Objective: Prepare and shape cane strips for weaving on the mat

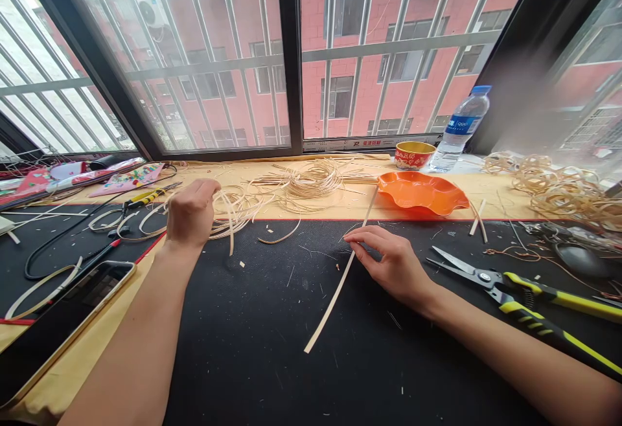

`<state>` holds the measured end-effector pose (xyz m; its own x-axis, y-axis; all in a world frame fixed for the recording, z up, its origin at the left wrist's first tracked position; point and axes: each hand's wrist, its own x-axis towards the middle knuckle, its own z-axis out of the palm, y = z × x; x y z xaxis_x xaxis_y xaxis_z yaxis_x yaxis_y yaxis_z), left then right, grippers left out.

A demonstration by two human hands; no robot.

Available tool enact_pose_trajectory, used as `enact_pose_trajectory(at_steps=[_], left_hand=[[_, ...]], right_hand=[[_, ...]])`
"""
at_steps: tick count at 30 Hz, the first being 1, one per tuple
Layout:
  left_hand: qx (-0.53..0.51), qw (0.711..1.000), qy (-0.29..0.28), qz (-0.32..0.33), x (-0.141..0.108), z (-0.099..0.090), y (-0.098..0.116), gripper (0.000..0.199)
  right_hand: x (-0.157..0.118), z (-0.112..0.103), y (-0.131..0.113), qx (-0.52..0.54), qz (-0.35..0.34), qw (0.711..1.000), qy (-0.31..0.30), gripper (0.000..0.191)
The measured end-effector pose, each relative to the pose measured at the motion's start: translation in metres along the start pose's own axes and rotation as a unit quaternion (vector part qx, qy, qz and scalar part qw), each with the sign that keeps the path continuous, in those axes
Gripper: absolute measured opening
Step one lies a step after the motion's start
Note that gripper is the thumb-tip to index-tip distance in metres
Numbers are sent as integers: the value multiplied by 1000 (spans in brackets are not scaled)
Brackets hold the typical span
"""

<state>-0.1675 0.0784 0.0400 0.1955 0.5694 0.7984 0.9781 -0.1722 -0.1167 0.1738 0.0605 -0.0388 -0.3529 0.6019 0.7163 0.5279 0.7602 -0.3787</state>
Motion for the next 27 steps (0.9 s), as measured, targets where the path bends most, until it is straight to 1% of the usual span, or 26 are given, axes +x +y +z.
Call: enact_pose_trajectory(at_steps=[4, 6, 8, 10, 11, 12, 13, 14, 15, 16, 17, 18, 20, 22, 25, 27], left_hand=[[-57, 995, 18, 80, 2, 3, 5, 25], [-86, 988, 19, 124, 1, 3, 15, 26], [-115, 978, 16, 171, -1, 0, 32, 26], [-141, 964, -1, 227, -3, -6, 58, 26], [-155, 952, -6, 263, -4, -9, 73, 26], [-169, 935, -6, 313, -5, -13, 88, 26], [-184, 916, 1, 357, -5, -16, 102, 25], [-196, 899, -8, 391, -6, -18, 115, 25], [-209, 887, -17, 411, -6, -19, 125, 26], [-221, 878, -15, 425, -7, -20, 133, 27], [-221, 870, -31, 439, -8, -19, 139, 27], [-224, 863, -44, 450, -9, -18, 143, 27], [-222, 857, -70, 459, -11, -15, 145, 26], [-220, 857, -79, 459, -14, -12, 144, 26], [-221, 856, -90, 459, -16, -10, 141, 29], [-230, 851, -127, 455, -18, -9, 140, 31]], right_hand=[[-1, 1, 1, 9, 6, 1000, -4, 16], [-1, 1, 0, 22, 19, 1000, -5, 16], [0, 0, -3, 52, 51, 997, -5, 16], [4, -2, -8, 103, 114, 988, -11, 16], [6, -4, -11, 142, 154, 978, -19, 18], [8, -5, -15, 190, 194, 962, -28, 20], [10, -7, -18, 244, 230, 941, -36, 25], [12, -7, -21, 300, 258, 917, -43, 29], [14, -8, -24, 351, 279, 892, -46, 33], [15, -8, -26, 393, 296, 869, -47, 36], [16, -7, -28, 422, 311, 850, -46, 38], [16, -6, -28, 439, 328, 835, -45, 38], [16, -2, -29, 454, 361, 813, -47, 39], [14, 1, -27, 459, 378, 802, -50, 38], [12, 3, -26, 467, 370, 801, -53, 36], [11, 3, -26, 469, 360, 805, -55, 34]])
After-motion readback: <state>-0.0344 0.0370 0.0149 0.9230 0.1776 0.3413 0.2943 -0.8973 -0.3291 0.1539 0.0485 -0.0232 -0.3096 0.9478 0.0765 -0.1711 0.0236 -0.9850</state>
